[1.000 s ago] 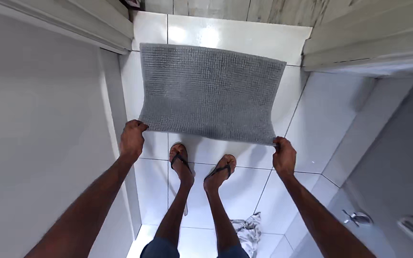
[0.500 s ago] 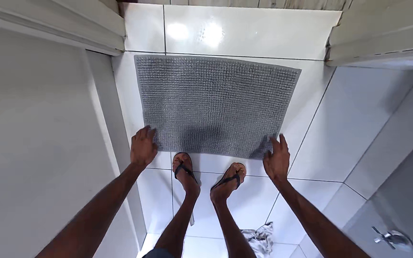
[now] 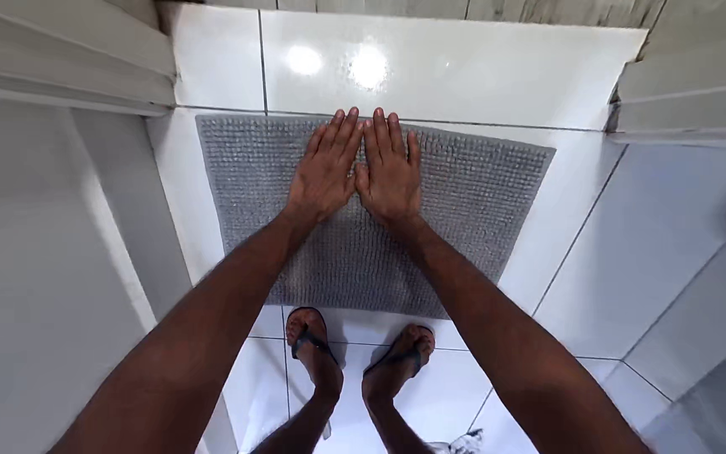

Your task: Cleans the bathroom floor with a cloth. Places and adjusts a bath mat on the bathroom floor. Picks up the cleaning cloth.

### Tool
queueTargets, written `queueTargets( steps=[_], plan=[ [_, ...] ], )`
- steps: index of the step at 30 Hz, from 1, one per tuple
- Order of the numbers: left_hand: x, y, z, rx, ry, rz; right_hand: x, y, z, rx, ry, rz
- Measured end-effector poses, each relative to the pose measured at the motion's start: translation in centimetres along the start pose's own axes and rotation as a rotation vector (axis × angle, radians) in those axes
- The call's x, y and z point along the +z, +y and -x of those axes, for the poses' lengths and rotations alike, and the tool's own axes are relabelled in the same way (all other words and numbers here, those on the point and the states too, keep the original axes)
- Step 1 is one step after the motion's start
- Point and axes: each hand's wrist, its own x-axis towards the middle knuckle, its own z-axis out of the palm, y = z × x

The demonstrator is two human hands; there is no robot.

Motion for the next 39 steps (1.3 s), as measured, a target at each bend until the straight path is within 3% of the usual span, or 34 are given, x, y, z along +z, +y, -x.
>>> queueTargets(
  steps=[4, 9, 12, 16, 21, 23, 25, 27, 30, 35, 39],
  plan=[
    [-1.2, -1.5, 0.5, 0.013, 0.035, 0.002, -2.5, 2.4, -0.2, -0.095, -0.058, 0.020],
    [-1.8, -8.5, 8.0, -0.263, 0.050, -0.004, -7.9, 13.5, 5.8, 0.141, -0.111, 0.141],
    [-1.8, -10.3, 9.4, -0.295, 0.065, -0.038, -7.9, 17.1, 7.4, 0.138, -0.060, 0.184],
    [-2.9, -8.5, 9.2, -0.331, 0.044, -0.034, -8.1, 14.9, 7.4, 0.170, -0.029, 0.167],
    [-0.6, 4.0, 11.7, -0.291, 0.051, 0.104, -5.6, -0.6, 12.1, 0.138, -0.033, -0.056],
    [1.8, 6.3, 13.7, -0.309, -0.006, 0.098, -2.6, -3.2, 15.1, 0.100, -0.032, -0.074],
    [3.5, 5.0, 15.9, -0.344, -0.038, 0.046, -1.5, -0.9, 18.1, 0.158, -0.072, -0.011],
    [3.8, 2.8, 17.7, -0.332, -0.063, -0.006, -2.5, 4.4, 19.8, 0.216, -0.129, 0.098],
    [4.3, 1.4, 17.6, -0.310, -0.031, -0.057, -3.2, 9.7, 18.9, 0.125, -0.077, 0.189],
    [3.1, 2.1, 17.3, -0.313, -0.038, -0.067, -4.0, 9.1, 18.1, 0.102, -0.069, 0.185],
    [2.5, 2.4, 22.0, -0.456, -0.081, -0.077, -5.0, 7.9, 21.5, 0.292, -0.077, 0.197]
  ],
)
